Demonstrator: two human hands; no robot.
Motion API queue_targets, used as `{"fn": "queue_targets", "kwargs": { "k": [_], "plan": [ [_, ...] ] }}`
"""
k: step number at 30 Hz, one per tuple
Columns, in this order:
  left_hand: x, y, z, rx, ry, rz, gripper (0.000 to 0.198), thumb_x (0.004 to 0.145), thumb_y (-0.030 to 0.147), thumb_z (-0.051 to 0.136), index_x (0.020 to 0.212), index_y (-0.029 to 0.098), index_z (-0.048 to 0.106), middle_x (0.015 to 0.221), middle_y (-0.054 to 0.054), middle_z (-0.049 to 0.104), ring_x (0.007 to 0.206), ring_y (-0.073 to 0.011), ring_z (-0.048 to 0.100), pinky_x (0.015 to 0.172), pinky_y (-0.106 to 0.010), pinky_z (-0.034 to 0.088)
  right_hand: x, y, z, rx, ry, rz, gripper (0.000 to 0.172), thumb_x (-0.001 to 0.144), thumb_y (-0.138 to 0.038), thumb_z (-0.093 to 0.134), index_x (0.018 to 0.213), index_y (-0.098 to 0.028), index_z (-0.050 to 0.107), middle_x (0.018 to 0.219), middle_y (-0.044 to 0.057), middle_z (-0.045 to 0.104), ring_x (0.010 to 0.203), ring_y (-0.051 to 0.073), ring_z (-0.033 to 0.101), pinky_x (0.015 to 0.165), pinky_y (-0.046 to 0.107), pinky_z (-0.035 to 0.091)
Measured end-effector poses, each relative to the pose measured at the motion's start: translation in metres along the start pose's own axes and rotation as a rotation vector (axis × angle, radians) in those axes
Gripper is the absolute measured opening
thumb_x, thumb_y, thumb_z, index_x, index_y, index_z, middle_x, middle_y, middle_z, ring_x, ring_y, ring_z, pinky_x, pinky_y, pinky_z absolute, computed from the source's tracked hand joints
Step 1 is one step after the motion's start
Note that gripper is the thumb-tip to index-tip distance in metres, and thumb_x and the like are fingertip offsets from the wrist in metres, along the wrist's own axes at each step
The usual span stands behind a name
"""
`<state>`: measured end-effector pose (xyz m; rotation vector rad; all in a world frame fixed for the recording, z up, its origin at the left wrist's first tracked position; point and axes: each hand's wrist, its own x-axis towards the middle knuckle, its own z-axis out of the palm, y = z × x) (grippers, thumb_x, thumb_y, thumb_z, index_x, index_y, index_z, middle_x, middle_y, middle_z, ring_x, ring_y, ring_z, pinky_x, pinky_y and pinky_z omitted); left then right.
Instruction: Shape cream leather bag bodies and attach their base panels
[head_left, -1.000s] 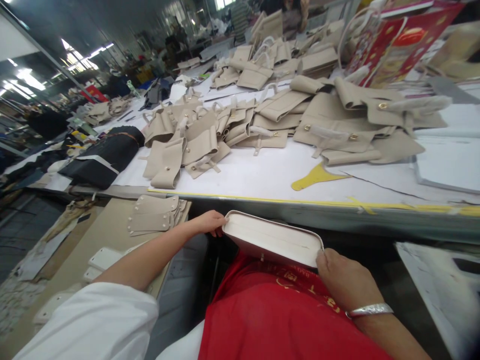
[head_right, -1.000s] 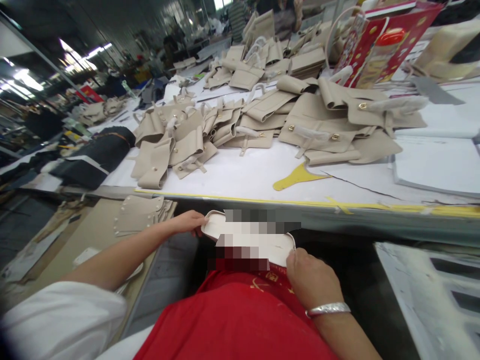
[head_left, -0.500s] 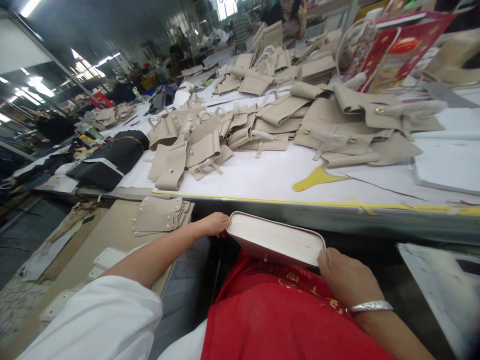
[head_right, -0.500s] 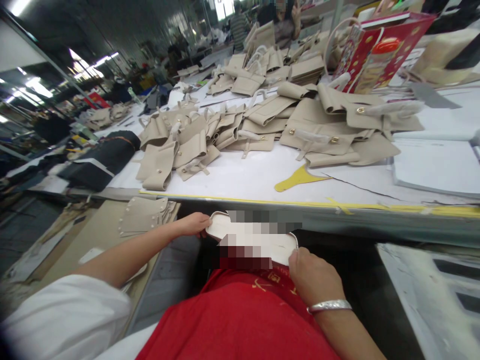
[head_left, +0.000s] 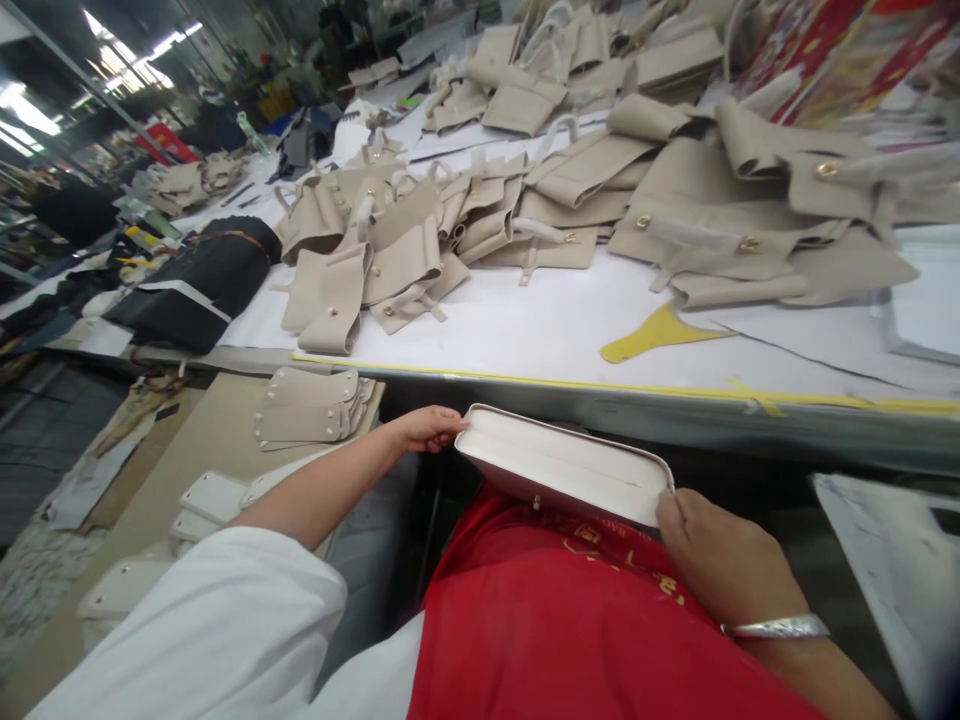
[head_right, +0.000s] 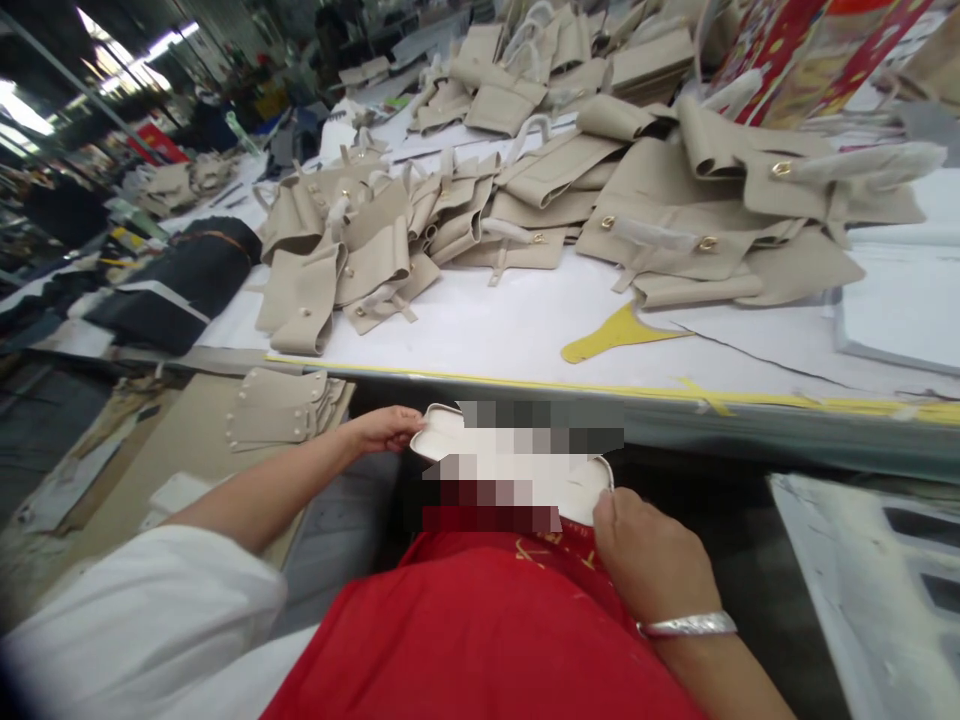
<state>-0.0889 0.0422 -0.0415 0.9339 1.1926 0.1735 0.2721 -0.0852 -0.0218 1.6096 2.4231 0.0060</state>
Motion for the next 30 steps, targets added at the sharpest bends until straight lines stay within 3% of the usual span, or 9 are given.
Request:
{"fn": "queue_targets", "kwargs": {
  "k": [4,8,16,18,20,22,24,26,30],
  "plan": [
    [0.000,0.008,-0.002,-0.004,-0.013,-0.003,0.047,0.060,0.049,0.072,0.058,0.017,0.038,0.042,0.008,0.036,0.033,-0.0012,0.022,0.033,-0.016,0.008,-0.002,0.004,0.013,-0.047,0.078,-0.044,0.018,0.080,-0.010,0.040,0.081,-0.013,0.058,0.072,0.008,0.052,0.050,0.014,0.050,0.040,0.024,0.015],
    [-0.006,0.009,0.006,0.076,0.094,0.048,0.047,0.062,0.053,0.068,0.056,0.017,0.039,0.042,0.008,0.036,0.033,-0.0020,0.023,0.033,-0.017,0.011,-0.003,0.002,0.013,-0.068,0.115,-0.054,0.018,0.079,-0.009,0.040,0.079,-0.014,0.057,0.068,0.006,0.050,0.049,0.015,0.051,0.041,0.025,0.012],
    [-0.013,0.003,0.009,0.329,0.271,0.211,0.048,0.066,0.061,0.057,0.054,0.017,0.042,0.044,0.007,0.031,0.039,-0.0050,0.027,0.039,-0.019,0.020,0.007,-0.012,-0.019,0.027,-0.084,0.127,0.018,0.084,-0.013,0.040,0.075,-0.015,0.056,0.071,0.006,0.056,0.056,0.016,0.057,0.043,0.025,0.013],
    [-0.016,0.002,0.016,0.559,0.433,0.334,0.044,0.071,0.056,0.054,0.055,0.016,0.047,0.047,0.005,0.037,0.044,-0.0075,0.035,0.043,-0.021,0.026,0.007,-0.018,-0.026,0.101,-0.118,0.280,0.023,0.088,-0.019,0.037,0.076,-0.014,0.056,0.071,0.007,0.058,0.058,0.016,0.058,0.044,0.026,0.018],
    [-0.016,0.001,0.033,0.777,0.704,0.574,0.035,0.075,0.051,0.054,0.067,0.016,0.055,0.057,0.002,0.049,0.055,-0.0117,0.045,0.053,-0.024,0.036,0.008,-0.022,-0.028,0.164,-0.115,0.413,0.029,0.091,-0.024,0.033,0.077,-0.014,0.056,0.071,0.007,0.060,0.062,0.016,0.059,0.047,0.027,0.023],
    [-0.015,0.001,0.063,0.904,0.821,0.894,0.030,0.077,0.043,0.056,0.088,0.016,0.059,0.079,-0.005,0.060,0.076,-0.0177,0.054,0.071,-0.030,0.042,0.008,-0.025,-0.025,0.171,-0.106,0.448,0.030,0.091,-0.024,0.032,0.077,-0.014,0.056,0.073,0.007,0.061,0.065,0.017,0.060,0.049,0.027,0.025],
    [-0.014,0.003,0.103,1.023,0.670,1.182,0.032,0.081,0.037,0.055,0.104,0.017,0.056,0.105,-0.010,0.060,0.096,-0.0217,0.052,0.084,-0.035,0.041,0.007,-0.026,-0.022,0.146,-0.101,0.428,0.029,0.091,-0.022,0.032,0.077,-0.015,0.056,0.074,0.007,0.062,0.066,0.017,0.060,0.050,0.028,0.024],
    [-0.010,0.009,0.142,1.186,0.387,1.327,0.035,0.083,0.036,0.052,0.113,0.018,0.053,0.119,-0.011,0.054,0.100,-0.0224,0.050,0.083,-0.036,0.041,0.006,-0.027,-0.020,0.131,-0.092,0.407,0.028,0.090,-0.021,0.032,0.077,-0.015,0.056,0.075,0.006,0.062,0.066,0.017,0.060,0.050,0.028,0.024],
    [0.003,0.023,0.182,1.422,0.142,1.222,0.040,0.081,0.038,0.053,0.114,0.017,0.051,0.123,-0.010,0.051,0.094,-0.0231,0.050,0.072,-0.035,0.042,0.006,-0.028,-0.018,0.183,-0.050,0.478,0.029,0.091,-0.025,0.032,0.076,-0.015,0.055,0.069,0.006,0.062,0.063,0.016,0.059,0.052,0.027,0.025]
  ]
}}
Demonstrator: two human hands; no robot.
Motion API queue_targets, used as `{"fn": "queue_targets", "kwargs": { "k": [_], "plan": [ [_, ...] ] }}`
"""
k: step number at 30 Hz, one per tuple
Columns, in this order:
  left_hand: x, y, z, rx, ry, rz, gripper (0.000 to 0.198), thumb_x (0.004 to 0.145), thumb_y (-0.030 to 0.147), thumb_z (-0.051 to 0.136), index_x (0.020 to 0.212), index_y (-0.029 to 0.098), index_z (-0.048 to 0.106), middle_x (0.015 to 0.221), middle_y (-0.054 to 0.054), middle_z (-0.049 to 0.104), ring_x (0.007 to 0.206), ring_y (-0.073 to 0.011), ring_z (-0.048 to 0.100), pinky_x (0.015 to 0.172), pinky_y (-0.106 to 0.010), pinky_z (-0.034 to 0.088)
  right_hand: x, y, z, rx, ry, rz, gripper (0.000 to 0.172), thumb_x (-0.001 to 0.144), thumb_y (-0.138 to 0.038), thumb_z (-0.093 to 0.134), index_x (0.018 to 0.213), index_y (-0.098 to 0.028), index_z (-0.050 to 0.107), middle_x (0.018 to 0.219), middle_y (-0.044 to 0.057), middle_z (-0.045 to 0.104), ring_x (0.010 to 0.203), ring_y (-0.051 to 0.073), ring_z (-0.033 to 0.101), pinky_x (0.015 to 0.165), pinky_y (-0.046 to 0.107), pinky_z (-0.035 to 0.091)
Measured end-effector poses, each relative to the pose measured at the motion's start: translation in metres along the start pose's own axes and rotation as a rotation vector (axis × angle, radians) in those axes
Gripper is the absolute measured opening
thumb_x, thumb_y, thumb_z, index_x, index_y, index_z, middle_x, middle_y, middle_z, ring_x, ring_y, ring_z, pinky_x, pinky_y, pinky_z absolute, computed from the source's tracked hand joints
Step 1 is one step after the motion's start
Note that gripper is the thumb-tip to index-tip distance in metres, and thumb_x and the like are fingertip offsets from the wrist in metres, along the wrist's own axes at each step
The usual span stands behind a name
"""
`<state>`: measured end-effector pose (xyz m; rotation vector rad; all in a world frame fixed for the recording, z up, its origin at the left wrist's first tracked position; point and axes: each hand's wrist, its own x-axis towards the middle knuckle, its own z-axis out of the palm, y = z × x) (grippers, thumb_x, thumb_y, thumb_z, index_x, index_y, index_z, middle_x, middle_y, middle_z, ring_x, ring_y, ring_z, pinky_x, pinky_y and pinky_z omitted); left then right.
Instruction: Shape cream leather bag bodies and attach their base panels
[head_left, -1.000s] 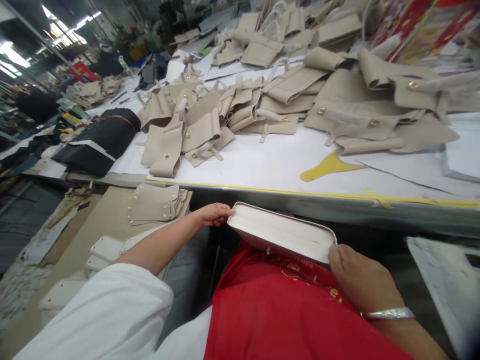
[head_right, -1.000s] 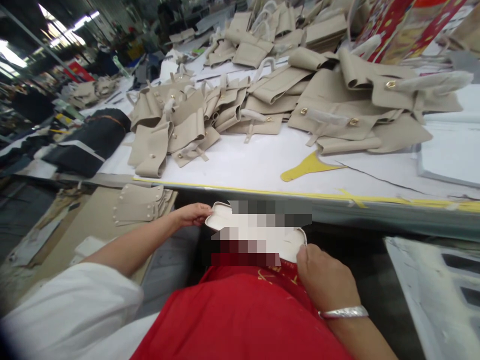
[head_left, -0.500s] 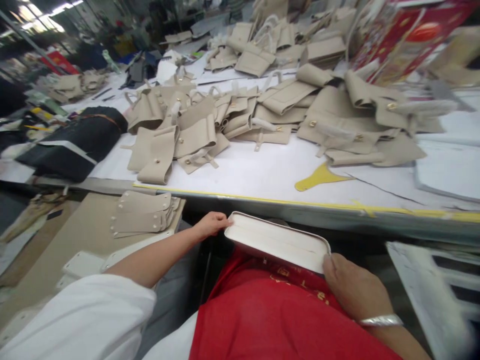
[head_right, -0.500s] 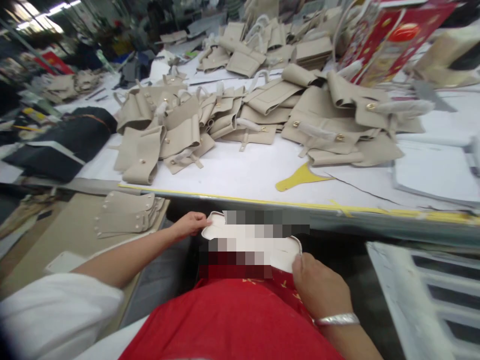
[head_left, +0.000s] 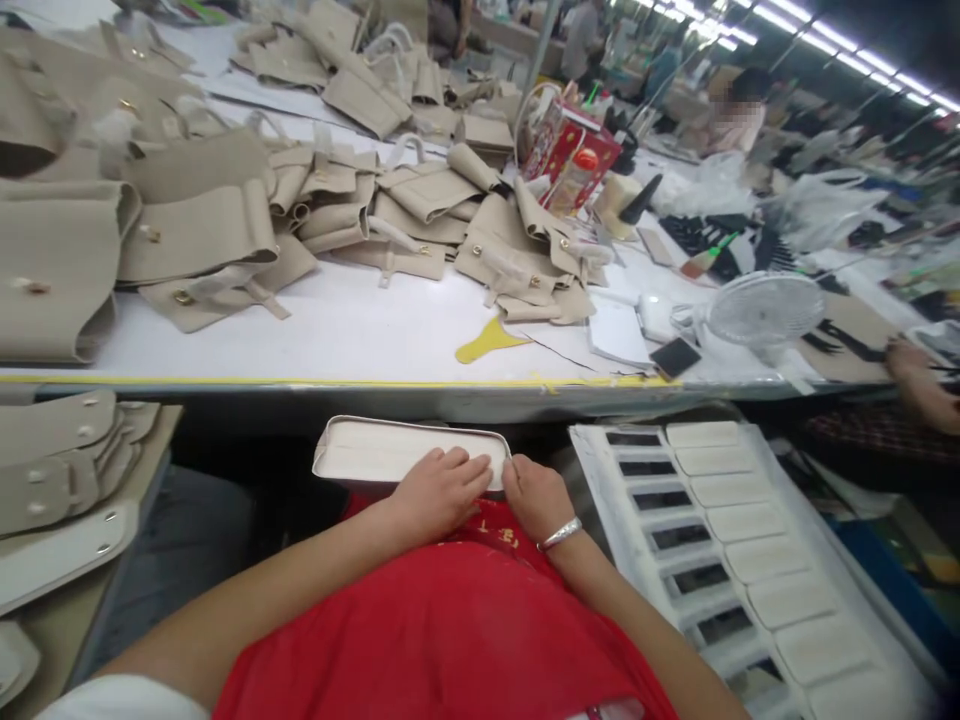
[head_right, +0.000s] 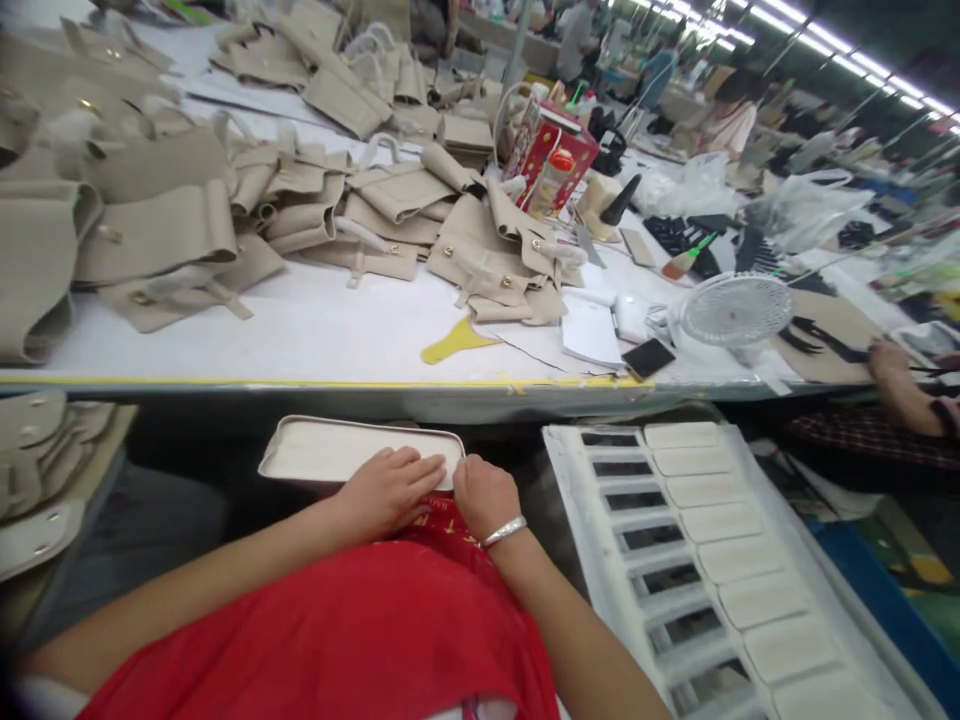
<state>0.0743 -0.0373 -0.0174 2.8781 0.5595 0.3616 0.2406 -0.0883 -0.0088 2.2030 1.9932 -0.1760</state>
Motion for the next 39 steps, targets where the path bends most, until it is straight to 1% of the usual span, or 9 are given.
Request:
{"fn": "queue_targets", "kwargs": {
  "k": [6,13,20,23,26,28,31,35,39],
  "plan": [
    [0.004,-0.005,-0.006,0.007,-0.127,0.011,0.031,0.080,0.035,0.052,0.106,0.017,0.053,0.114,-0.009,0.053,0.090,-0.0223,0.047,0.068,-0.034,0.040,-0.002,-0.002,0.000,0.025,0.033,0.036,0.031,0.091,-0.024,0.030,0.075,-0.014,0.055,0.067,0.007,0.063,0.060,0.015,0.058,0.051,0.027,0.023],
    [0.004,-0.002,-0.007,0.019,-0.133,0.006,0.030,0.081,0.033,0.051,0.105,0.015,0.052,0.116,-0.011,0.052,0.091,-0.0237,0.046,0.065,-0.034,0.038,0.001,-0.007,-0.006,-0.024,-0.001,0.076,0.032,0.091,-0.026,0.030,0.076,-0.014,0.055,0.069,0.008,0.063,0.060,0.016,0.058,0.051,0.026,0.022],
    [0.004,-0.004,-0.008,-0.001,-0.158,-0.002,0.038,0.080,0.040,0.053,0.107,0.014,0.053,0.115,-0.012,0.052,0.092,-0.0246,0.045,0.064,-0.034,0.038,0.005,-0.012,-0.017,-0.014,-0.053,0.075,0.033,0.090,-0.026,0.029,0.076,-0.013,0.056,0.071,0.012,0.063,0.065,0.019,0.060,0.052,0.025,0.029],
    [0.004,-0.006,-0.009,-0.023,-0.177,-0.014,0.040,0.079,0.043,0.053,0.107,0.014,0.054,0.115,-0.012,0.052,0.092,-0.0240,0.046,0.065,-0.033,0.038,0.007,0.000,-0.016,0.341,-0.139,0.037,0.035,0.090,-0.027,0.026,0.071,-0.015,0.053,0.069,0.009,0.062,0.063,0.017,0.059,0.055,0.024,0.036],
    [0.004,-0.008,-0.010,-0.053,-0.183,-0.025,0.044,0.078,0.045,0.055,0.110,0.016,0.053,0.120,-0.012,0.050,0.094,-0.0239,0.045,0.068,-0.033,0.039,0.013,0.016,-0.012,0.952,-0.334,0.170,0.032,0.087,-0.030,0.027,0.072,-0.016,0.051,0.065,0.003,0.061,0.052,0.012,0.057,0.050,0.022,0.041],
    [0.005,-0.010,-0.009,-0.074,-0.188,-0.028,0.044,0.077,0.045,0.056,0.110,0.016,0.053,0.120,-0.011,0.051,0.094,-0.0239,0.045,0.070,-0.033,0.040,0.016,0.025,-0.009,1.210,-0.425,0.270,0.027,0.084,-0.036,0.037,0.073,-0.016,0.051,0.063,0.001,0.060,0.048,0.010,0.054,0.046,0.021,0.041],
    [0.007,-0.012,-0.008,-0.108,-0.202,-0.029,0.043,0.077,0.045,0.056,0.109,0.016,0.053,0.118,-0.009,0.052,0.092,-0.0231,0.046,0.073,-0.033,0.040,0.020,0.031,-0.004,1.351,-0.463,0.284,0.030,0.076,-0.045,0.055,0.072,-0.015,0.051,0.059,-0.002,0.057,0.048,0.008,0.053,0.046,0.019,0.042],
    [0.008,-0.014,-0.009,-0.137,-0.210,-0.036,0.045,0.078,0.047,0.055,0.111,0.017,0.053,0.118,-0.010,0.052,0.094,-0.0226,0.046,0.076,-0.033,0.040,0.022,0.033,0.002,1.519,-0.512,0.319,0.036,0.068,-0.047,0.065,0.077,-0.015,0.051,0.062,-0.004,0.056,0.049,0.006,0.051,0.046,0.017,0.041],
    [0.008,-0.017,-0.006,-0.137,-0.228,-0.044,0.048,0.079,0.050,0.052,0.113,0.017,0.054,0.118,-0.011,0.052,0.094,-0.0234,0.045,0.073,-0.033,0.041,0.025,0.031,0.005,1.527,-0.533,0.383,0.040,0.063,-0.047,0.070,0.077,-0.016,0.048,0.057,-0.006,0.055,0.043,0.005,0.047,0.042,0.016,0.039]
  ]
}}
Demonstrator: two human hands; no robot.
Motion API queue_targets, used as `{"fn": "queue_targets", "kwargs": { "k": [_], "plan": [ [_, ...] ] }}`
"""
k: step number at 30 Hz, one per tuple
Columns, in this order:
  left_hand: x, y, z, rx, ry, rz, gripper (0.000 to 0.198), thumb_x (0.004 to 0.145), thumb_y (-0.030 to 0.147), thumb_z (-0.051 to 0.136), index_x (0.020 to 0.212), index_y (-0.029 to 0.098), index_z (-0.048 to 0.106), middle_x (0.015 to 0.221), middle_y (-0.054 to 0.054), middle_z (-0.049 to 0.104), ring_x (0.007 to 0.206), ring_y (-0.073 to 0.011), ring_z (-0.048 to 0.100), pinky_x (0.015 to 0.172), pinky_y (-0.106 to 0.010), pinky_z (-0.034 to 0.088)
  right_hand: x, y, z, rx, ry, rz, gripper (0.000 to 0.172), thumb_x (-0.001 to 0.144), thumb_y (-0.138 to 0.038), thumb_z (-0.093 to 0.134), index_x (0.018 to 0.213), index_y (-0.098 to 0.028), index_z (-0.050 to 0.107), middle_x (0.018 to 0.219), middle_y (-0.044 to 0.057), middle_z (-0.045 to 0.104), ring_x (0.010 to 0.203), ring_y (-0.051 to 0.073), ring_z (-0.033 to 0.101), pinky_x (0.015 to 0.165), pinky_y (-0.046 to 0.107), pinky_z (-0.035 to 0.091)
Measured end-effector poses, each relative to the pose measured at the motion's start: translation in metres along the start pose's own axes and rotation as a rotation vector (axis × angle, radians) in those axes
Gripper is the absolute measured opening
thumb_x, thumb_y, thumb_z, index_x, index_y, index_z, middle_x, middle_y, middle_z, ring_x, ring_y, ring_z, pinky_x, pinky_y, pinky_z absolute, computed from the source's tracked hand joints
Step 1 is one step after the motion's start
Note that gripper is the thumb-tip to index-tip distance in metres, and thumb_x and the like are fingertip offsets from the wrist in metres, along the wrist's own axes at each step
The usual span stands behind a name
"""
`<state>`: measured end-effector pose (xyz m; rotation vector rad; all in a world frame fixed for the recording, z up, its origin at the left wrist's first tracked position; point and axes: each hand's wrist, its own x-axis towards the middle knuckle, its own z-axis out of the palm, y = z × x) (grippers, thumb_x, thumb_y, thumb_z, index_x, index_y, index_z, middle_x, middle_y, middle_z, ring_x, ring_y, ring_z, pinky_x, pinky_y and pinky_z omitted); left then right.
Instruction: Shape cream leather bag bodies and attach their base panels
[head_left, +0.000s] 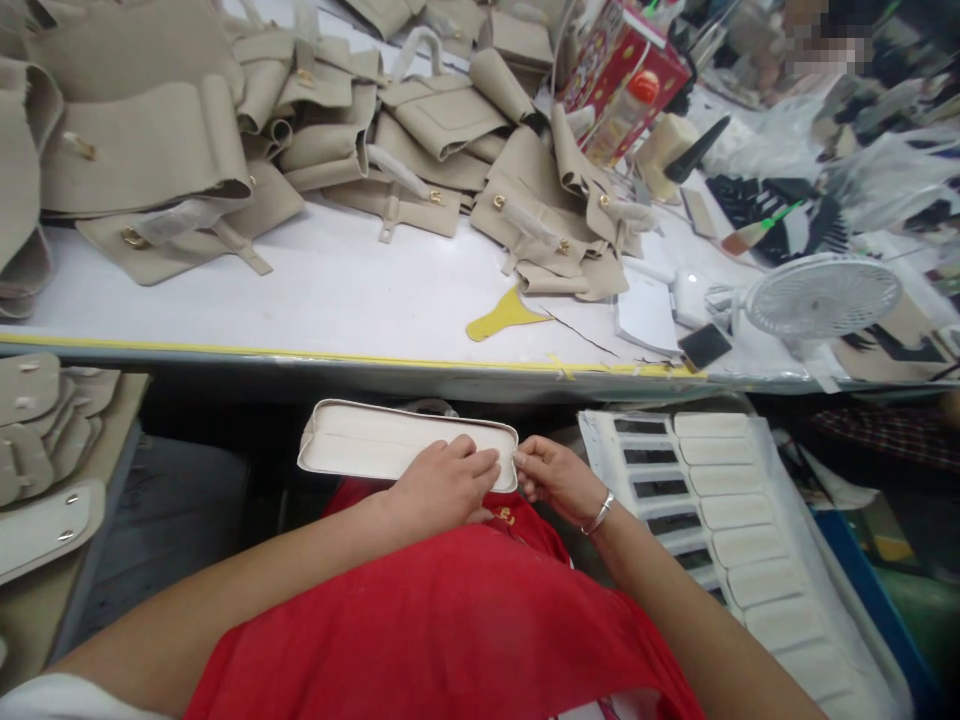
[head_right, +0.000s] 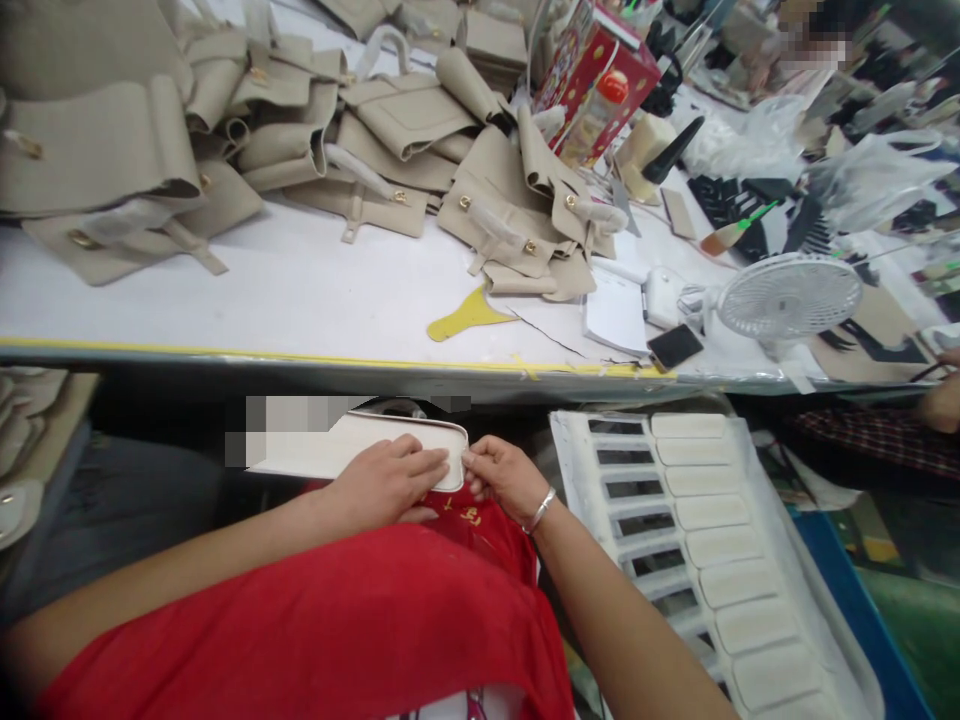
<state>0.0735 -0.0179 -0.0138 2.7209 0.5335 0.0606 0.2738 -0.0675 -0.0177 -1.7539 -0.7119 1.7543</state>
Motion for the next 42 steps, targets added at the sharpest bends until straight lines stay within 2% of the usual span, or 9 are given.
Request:
{"fn": "queue_targets", "kwargs": {
  "k": [8,11,15,16,18,22,31,39,42],
  "plan": [
    [0.007,0.003,-0.006,-0.097,-0.036,0.046,0.049,0.082,0.048,0.049,0.117,0.014,0.051,0.117,-0.014,0.054,0.096,-0.0252,0.048,0.074,-0.035,0.044,0.002,-0.027,0.000,-0.387,-0.020,0.036,0.039,0.066,-0.050,0.065,0.069,-0.017,0.044,0.053,-0.004,0.055,0.040,0.006,0.049,0.037,0.016,0.037],
    [-0.020,-0.014,-0.026,-0.389,0.108,0.020,0.043,0.082,0.045,0.050,0.114,0.018,0.053,0.116,-0.012,0.055,0.098,-0.0211,0.050,0.079,-0.032,0.044,0.000,-0.039,-0.004,-0.440,-0.098,0.201,0.042,0.067,-0.054,0.064,0.070,-0.017,0.046,0.057,-0.003,0.057,0.041,0.006,0.051,0.036,0.014,0.035],
    [-0.089,-0.059,-0.044,-0.694,0.661,-0.671,0.029,0.083,0.044,0.047,0.085,0.017,0.056,0.081,-0.004,0.059,0.072,-0.0126,0.054,0.063,-0.023,0.043,0.002,-0.043,-0.013,-0.410,-0.258,0.345,0.046,0.073,-0.061,0.054,0.069,-0.015,0.050,0.056,0.000,0.058,0.040,0.006,0.051,0.033,0.012,0.029],
    [-0.106,-0.071,-0.043,-0.762,0.710,-0.827,0.029,0.081,0.045,0.050,0.077,0.017,0.053,0.069,0.000,0.056,0.062,-0.0100,0.051,0.056,-0.021,0.041,0.003,-0.043,-0.014,-0.369,-0.301,0.351,0.047,0.074,-0.061,0.053,0.070,-0.014,0.053,0.057,0.000,0.058,0.040,0.005,0.052,0.033,0.012,0.029],
    [-0.130,-0.092,-0.033,-1.043,0.592,-0.975,0.034,0.075,0.048,0.057,0.068,0.016,0.047,0.056,0.004,0.048,0.048,-0.0062,0.043,0.045,-0.017,0.034,0.003,-0.043,-0.016,-0.310,-0.353,0.357,0.045,0.075,-0.058,0.054,0.070,-0.013,0.056,0.058,0.001,0.059,0.041,0.005,0.053,0.033,0.011,0.031],
    [-0.143,-0.115,-0.006,-1.550,0.220,-0.877,0.042,0.065,0.049,0.068,0.067,0.017,0.041,0.053,0.006,0.048,0.043,-0.0046,0.043,0.040,-0.015,0.033,0.002,-0.047,-0.013,-0.309,-0.340,0.416,0.044,0.079,-0.055,0.052,0.069,-0.013,0.060,0.061,0.003,0.061,0.043,0.006,0.055,0.036,0.011,0.037],
    [-0.128,-0.139,-0.019,-1.598,-0.116,-0.876,0.039,0.064,0.047,0.070,0.073,0.014,0.050,0.053,0.002,0.054,0.043,-0.0077,0.051,0.041,-0.018,0.042,0.016,-0.049,-0.014,-0.245,-0.353,0.512,0.047,0.079,-0.056,0.051,0.065,-0.013,0.062,0.060,0.004,0.061,0.045,0.007,0.057,0.038,0.012,0.041],
    [-0.122,-0.126,-0.019,-1.330,0.000,-0.875,0.045,0.067,0.059,0.059,0.067,0.016,0.046,0.046,0.006,0.046,0.036,-0.0062,0.042,0.037,-0.018,0.033,0.014,-0.046,-0.006,-0.347,-0.286,0.407,0.050,0.073,-0.059,0.056,0.062,-0.010,0.061,0.054,0.005,0.060,0.039,0.008,0.055,0.034,0.014,0.042],
    [-0.125,-0.127,-0.020,-1.228,-0.058,-0.866,0.046,0.071,0.062,0.052,0.067,0.017,0.045,0.048,0.006,0.045,0.038,-0.0069,0.040,0.038,-0.019,0.031,0.008,-0.037,-0.006,-0.301,-0.233,0.314,0.046,0.075,-0.056,0.055,0.064,-0.012,0.058,0.054,0.003,0.060,0.038,0.008,0.053,0.034,0.015,0.042]
  ]
}}
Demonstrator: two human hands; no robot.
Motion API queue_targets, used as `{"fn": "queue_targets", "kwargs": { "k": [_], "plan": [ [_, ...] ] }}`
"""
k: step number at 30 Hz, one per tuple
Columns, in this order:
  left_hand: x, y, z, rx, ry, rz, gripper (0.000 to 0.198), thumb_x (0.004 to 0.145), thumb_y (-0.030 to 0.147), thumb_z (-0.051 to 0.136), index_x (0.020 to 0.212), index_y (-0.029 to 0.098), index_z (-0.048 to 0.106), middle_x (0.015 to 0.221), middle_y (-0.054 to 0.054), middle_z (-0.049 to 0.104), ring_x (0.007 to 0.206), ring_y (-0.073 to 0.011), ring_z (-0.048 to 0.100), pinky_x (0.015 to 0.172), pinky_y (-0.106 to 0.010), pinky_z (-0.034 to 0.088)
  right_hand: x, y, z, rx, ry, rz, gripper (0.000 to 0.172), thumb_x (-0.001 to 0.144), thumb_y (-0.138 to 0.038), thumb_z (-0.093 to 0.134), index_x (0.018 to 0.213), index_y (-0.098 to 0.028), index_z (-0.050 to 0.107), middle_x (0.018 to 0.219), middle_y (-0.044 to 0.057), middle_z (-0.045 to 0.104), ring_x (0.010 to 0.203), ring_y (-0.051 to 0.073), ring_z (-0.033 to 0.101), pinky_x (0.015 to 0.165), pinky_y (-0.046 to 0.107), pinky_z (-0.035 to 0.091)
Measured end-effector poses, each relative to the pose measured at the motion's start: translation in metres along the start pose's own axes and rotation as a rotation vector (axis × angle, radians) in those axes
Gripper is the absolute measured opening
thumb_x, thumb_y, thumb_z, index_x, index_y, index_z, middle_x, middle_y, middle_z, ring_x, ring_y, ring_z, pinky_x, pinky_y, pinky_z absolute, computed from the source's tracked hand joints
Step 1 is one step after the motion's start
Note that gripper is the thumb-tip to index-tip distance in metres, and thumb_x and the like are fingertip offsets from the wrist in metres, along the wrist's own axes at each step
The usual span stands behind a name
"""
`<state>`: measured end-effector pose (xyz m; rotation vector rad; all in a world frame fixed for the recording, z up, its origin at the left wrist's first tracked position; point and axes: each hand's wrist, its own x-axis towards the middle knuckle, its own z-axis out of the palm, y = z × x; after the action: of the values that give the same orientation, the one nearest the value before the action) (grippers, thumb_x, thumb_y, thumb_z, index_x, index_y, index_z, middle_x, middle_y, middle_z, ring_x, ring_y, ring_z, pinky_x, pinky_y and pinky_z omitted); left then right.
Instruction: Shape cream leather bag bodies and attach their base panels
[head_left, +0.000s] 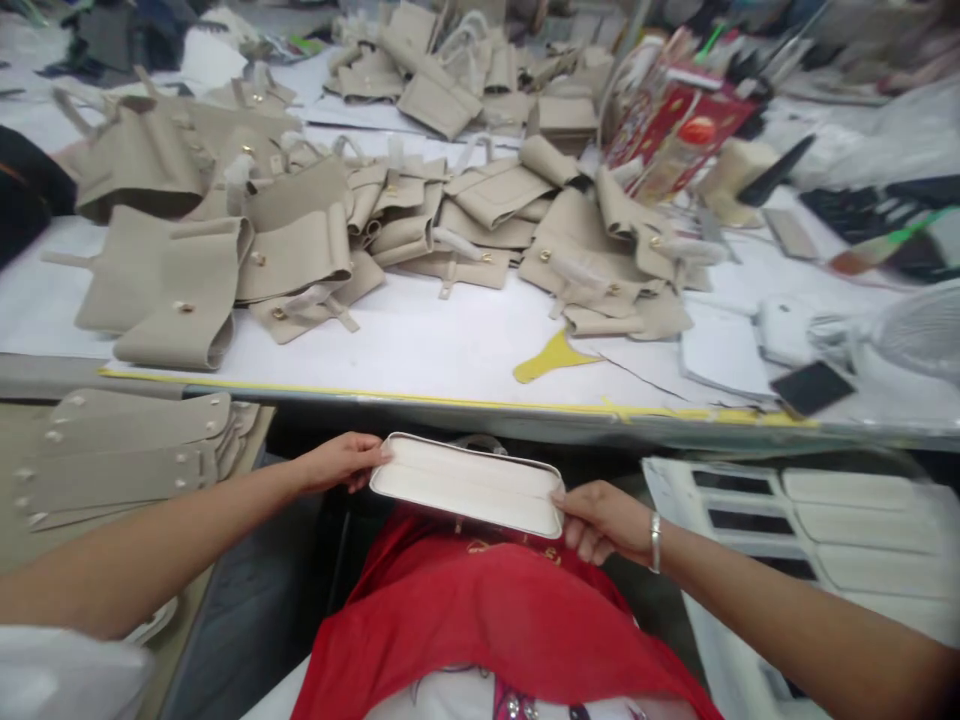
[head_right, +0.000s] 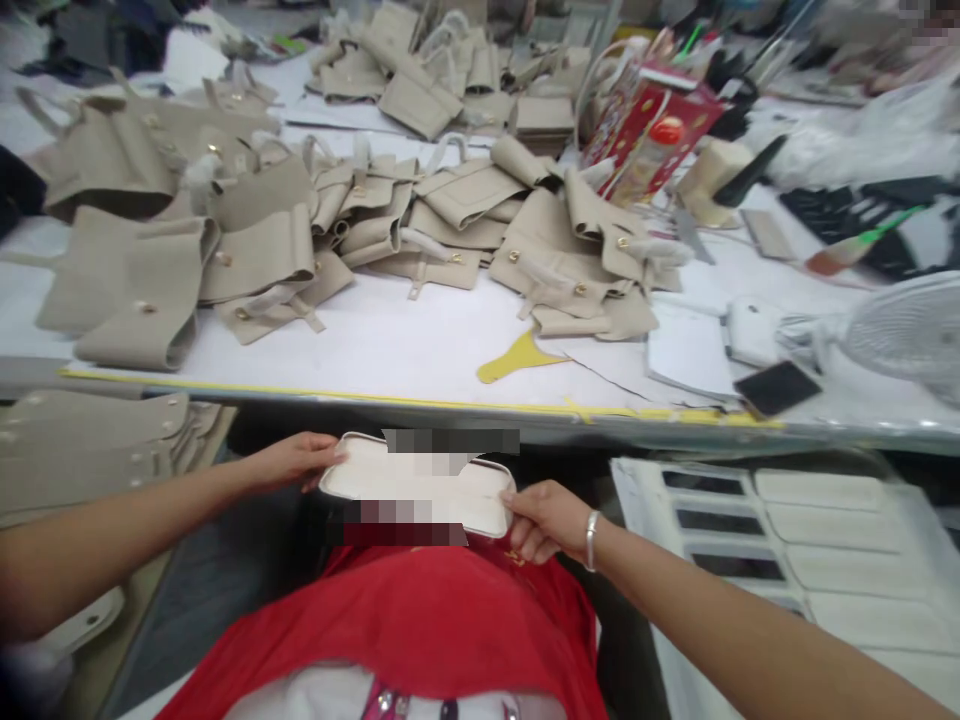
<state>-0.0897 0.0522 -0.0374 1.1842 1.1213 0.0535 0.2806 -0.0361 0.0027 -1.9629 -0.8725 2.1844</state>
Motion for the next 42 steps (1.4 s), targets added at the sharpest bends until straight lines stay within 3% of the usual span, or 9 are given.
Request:
{"fn": "queue_targets", "kwargs": {
  "k": [4,7,11,13,16,22,32,38,42],
  "plan": [
    [-0.002,0.025,-0.002,0.532,0.166,0.165,0.044,0.067,0.060,0.057,0.065,0.017,0.048,0.056,0.002,0.050,0.052,-0.0123,0.048,0.047,-0.022,0.035,-0.001,0.010,-0.006,-0.197,0.114,-0.099,0.045,0.075,-0.058,0.053,0.065,-0.014,0.054,0.051,0.001,0.057,0.038,0.008,0.051,0.034,0.018,0.038],
    [0.000,0.058,0.024,0.803,0.408,0.467,0.041,0.069,0.052,0.059,0.088,0.016,0.055,0.087,-0.004,0.060,0.079,-0.0192,0.056,0.068,-0.028,0.044,-0.001,0.010,-0.012,-0.444,0.400,-0.429,0.040,0.071,-0.054,0.059,0.079,-0.015,0.057,0.061,0.002,0.060,0.049,0.011,0.055,0.045,0.021,0.044],
    [0.023,0.093,0.079,0.868,0.095,0.663,0.036,0.076,0.028,0.052,0.110,0.016,0.053,0.108,-0.006,0.060,0.094,-0.0177,0.056,0.082,-0.028,0.043,0.005,0.004,-0.010,-0.640,0.594,-0.925,0.038,0.075,-0.040,0.061,0.104,-0.016,0.056,0.086,0.005,0.063,0.070,0.013,0.058,0.067,0.024,0.047],
    [0.038,0.102,0.098,0.831,-0.054,0.662,0.035,0.075,0.019,0.048,0.108,0.016,0.055,0.104,-0.005,0.063,0.089,-0.0152,0.059,0.080,-0.024,0.044,0.009,0.002,-0.006,-0.828,0.566,-1.045,0.025,0.080,-0.032,0.056,0.099,-0.016,0.061,0.085,0.006,0.062,0.073,0.014,0.057,0.069,0.025,0.045],
    [0.053,0.106,0.107,0.786,-0.092,0.649,0.032,0.072,0.014,0.047,0.102,0.014,0.060,0.098,-0.003,0.066,0.084,-0.0131,0.060,0.075,-0.020,0.045,0.014,0.004,-0.002,-1.004,0.580,-1.121,0.020,0.084,-0.027,0.049,0.092,-0.017,0.065,0.081,0.006,0.062,0.076,0.015,0.056,0.070,0.025,0.043],
    [0.051,0.100,0.107,0.944,-0.080,0.741,0.029,0.079,0.018,0.047,0.100,0.020,0.067,0.096,0.000,0.069,0.081,-0.0116,0.062,0.075,-0.017,0.043,0.014,0.015,0.000,-1.038,0.692,-1.166,0.025,0.089,-0.028,0.044,0.093,-0.018,0.066,0.088,0.005,0.065,0.079,0.013,0.059,0.069,0.021,0.041],
    [0.042,0.100,0.117,1.435,-0.059,0.854,0.034,0.087,0.018,0.039,0.117,0.020,0.055,0.116,-0.003,0.061,0.100,-0.0159,0.057,0.082,-0.021,0.040,-0.001,0.003,0.005,-1.406,0.632,-1.041,0.030,0.090,-0.030,0.037,0.091,-0.019,0.065,0.087,0.007,0.062,0.078,0.016,0.053,0.067,0.026,0.034],
    [0.039,0.097,0.119,1.558,-0.041,0.831,0.035,0.090,0.021,0.036,0.123,0.017,0.048,0.114,-0.007,0.060,0.098,-0.0173,0.055,0.080,-0.023,0.039,0.005,-0.038,-0.001,-1.312,0.407,-0.855,0.022,0.082,-0.034,0.049,0.072,-0.016,0.059,0.073,0.004,0.056,0.066,0.013,0.047,0.058,0.025,0.030],
    [0.039,0.092,0.112,1.503,-0.059,0.830,0.037,0.090,0.019,0.035,0.125,0.016,0.046,0.120,-0.008,0.057,0.101,-0.0185,0.055,0.083,-0.024,0.038,0.032,-0.058,-0.012,-0.965,0.007,-0.636,0.025,0.071,-0.037,0.061,0.065,-0.017,0.048,0.057,-0.005,0.047,0.054,0.008,0.040,0.051,0.021,0.027]
  ]
}}
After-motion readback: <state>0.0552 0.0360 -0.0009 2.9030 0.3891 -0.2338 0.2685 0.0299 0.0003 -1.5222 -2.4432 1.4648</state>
